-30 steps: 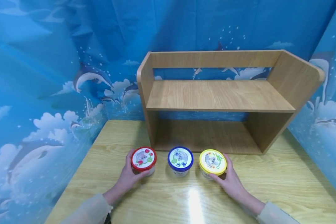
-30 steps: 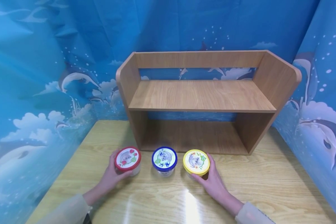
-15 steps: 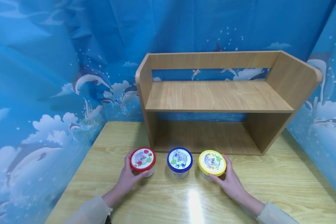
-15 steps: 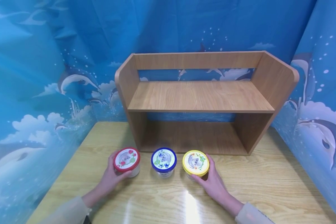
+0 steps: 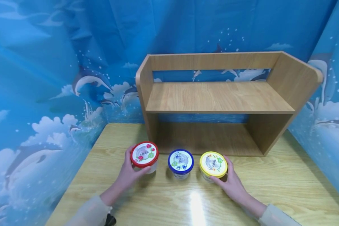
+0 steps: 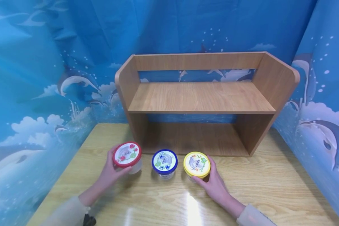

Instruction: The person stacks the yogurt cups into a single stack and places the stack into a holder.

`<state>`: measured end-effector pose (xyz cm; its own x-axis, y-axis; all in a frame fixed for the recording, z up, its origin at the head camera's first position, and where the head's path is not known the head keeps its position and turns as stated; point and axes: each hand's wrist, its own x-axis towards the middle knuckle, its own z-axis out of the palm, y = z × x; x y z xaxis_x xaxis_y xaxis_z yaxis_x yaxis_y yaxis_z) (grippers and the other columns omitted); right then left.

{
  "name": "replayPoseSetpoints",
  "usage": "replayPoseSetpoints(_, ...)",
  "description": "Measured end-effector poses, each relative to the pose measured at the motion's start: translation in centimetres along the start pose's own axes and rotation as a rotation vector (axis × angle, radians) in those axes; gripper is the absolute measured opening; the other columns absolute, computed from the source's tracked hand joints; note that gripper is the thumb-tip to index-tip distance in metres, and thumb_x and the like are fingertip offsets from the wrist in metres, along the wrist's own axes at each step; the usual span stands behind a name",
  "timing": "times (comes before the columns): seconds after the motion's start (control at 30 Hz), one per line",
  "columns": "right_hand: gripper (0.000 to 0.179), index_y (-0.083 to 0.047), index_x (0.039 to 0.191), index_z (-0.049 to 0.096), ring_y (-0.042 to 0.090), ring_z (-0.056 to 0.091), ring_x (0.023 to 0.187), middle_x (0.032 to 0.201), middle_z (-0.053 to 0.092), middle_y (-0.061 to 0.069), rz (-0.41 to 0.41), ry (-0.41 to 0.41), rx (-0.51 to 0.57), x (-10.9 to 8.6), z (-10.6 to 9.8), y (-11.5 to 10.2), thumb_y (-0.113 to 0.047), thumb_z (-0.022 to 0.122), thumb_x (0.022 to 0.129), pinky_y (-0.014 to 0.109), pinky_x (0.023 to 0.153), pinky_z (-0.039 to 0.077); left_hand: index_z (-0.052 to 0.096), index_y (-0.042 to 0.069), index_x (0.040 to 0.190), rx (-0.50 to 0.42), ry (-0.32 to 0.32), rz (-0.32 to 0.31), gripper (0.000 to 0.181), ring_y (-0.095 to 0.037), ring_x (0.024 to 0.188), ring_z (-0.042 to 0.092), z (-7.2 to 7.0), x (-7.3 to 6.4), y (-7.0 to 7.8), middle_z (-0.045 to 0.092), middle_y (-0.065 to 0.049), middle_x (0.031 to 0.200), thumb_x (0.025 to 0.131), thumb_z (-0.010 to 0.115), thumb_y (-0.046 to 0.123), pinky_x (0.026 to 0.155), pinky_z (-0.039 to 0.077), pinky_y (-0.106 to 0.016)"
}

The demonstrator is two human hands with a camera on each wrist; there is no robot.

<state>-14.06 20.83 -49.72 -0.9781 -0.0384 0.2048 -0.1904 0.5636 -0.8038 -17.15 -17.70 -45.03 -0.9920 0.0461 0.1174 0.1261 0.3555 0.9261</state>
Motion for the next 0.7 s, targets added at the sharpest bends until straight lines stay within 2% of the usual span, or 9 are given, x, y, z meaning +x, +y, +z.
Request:
replayPoseSetpoints(0.1, 0.096, -0.001, 0.150, 0.014, 0.049, 0.040, 0.127, 0.139, 0.042, 0.032, -0.002, -0.002, 0.006, 0.0, 0.0, 0.0, -0.029, 0.078, 0.083, 0.065, 0.102, 0.030, 0.015, 0.011, 0.150, -0.011, -0.006, 0.020, 0.099, -0.034, 0.132, 0.037, -0.1, 0.3, 0.9, 0.033, -0.013, 0.147, 0.078, 0.083, 0.023, 0.098, 0.044, -0.052)
replayPoseSetpoints(0.43, 0.095, -0.002, 0.150, 0.014, 0.049, 0.040, 0.127, 0.140, 0.041, 0.032, 0.003, -0.008, 0.015, -0.1, -0.1, -0.2, -0.028, 0.078, 0.084, 0.065, 0.101, 0.032, 0.018, 0.018, 0.150, -0.046, -0.022, 0.065, 0.099, -0.031, 0.132, 0.037, 0.2, 1.4, 3.4, 0.035, -0.010, 0.147, 0.077, 0.084, 0.024, 0.097, 0.045, -0.052)
replayPoseSetpoints(0.57, 0.096, -0.002, 0.150, 0.014, 0.050, 0.039, 0.127, 0.141, 0.040, 0.032, 0.002, -0.009, 0.015, 0.0, -0.1, -0.2, -0.028, 0.078, 0.084, 0.065, 0.101, 0.031, 0.019, 0.021, 0.149, -0.068, -0.029, 0.121, 0.097, -0.031, 0.130, 0.039, 0.7, 1.9, 3.9, 0.036, -0.011, 0.146, 0.077, 0.084, 0.020, 0.096, 0.047, -0.049)
replayPoseSetpoints(0.7, 0.096, -0.001, 0.150, 0.014, 0.051, 0.039, 0.128, 0.141, 0.039, 0.033, 0.002, -0.009, 0.009, 0.0, -0.1, -0.2, -0.029, 0.078, 0.084, 0.066, 0.101, 0.030, 0.020, 0.015, 0.150, -0.103, -0.047, 0.187, 0.099, -0.034, 0.129, 0.041, 1.5, 2.1, 4.4, 0.035, -0.014, 0.146, 0.075, 0.084, 0.012, 0.095, 0.048, -0.048)
